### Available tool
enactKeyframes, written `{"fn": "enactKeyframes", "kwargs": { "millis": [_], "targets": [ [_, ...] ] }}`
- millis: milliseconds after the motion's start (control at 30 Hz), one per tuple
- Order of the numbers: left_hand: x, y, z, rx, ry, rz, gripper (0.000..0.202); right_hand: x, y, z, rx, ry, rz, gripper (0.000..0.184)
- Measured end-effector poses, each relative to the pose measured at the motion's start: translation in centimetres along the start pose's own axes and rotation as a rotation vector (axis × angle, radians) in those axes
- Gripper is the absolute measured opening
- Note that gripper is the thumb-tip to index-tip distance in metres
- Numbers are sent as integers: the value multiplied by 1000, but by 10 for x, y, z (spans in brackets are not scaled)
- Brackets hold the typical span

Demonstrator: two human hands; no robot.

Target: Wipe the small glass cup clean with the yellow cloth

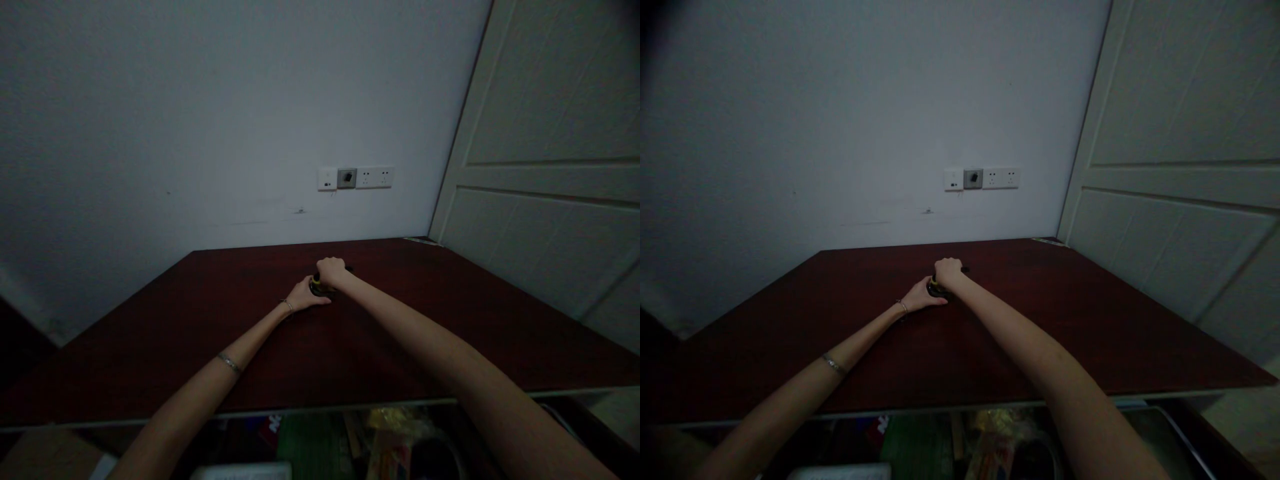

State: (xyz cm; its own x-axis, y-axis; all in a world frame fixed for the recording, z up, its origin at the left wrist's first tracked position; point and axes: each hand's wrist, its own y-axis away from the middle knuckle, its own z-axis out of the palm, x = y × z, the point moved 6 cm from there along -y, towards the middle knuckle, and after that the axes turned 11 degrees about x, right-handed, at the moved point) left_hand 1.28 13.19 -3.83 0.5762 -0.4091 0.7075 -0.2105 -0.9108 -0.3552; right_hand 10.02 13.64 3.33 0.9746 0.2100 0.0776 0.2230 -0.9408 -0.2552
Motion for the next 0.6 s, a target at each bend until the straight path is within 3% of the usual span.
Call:
{"fn": "enactKeyframes", "kwargs": {
  "millis": [200,400,433,533,600],
  "targets": [
    [4,2,-1,-11,-53,-30,87,-2,-5,3,-134,3,60,42],
    [4,4,-1,3,-89,-50,90,25,-3,-9,-211,-106,-126,52],
    [4,4,-1,6,-89,-54,91,27,-1,-16,-154,-168,-221,50],
    [1,3,0,21,-75,-57,93,39,9,-40,183,-166,-343,39],
    [1,3,0,23,-67,-50,91,34,22,-44,315,-133,-491,32]
  ]
}}
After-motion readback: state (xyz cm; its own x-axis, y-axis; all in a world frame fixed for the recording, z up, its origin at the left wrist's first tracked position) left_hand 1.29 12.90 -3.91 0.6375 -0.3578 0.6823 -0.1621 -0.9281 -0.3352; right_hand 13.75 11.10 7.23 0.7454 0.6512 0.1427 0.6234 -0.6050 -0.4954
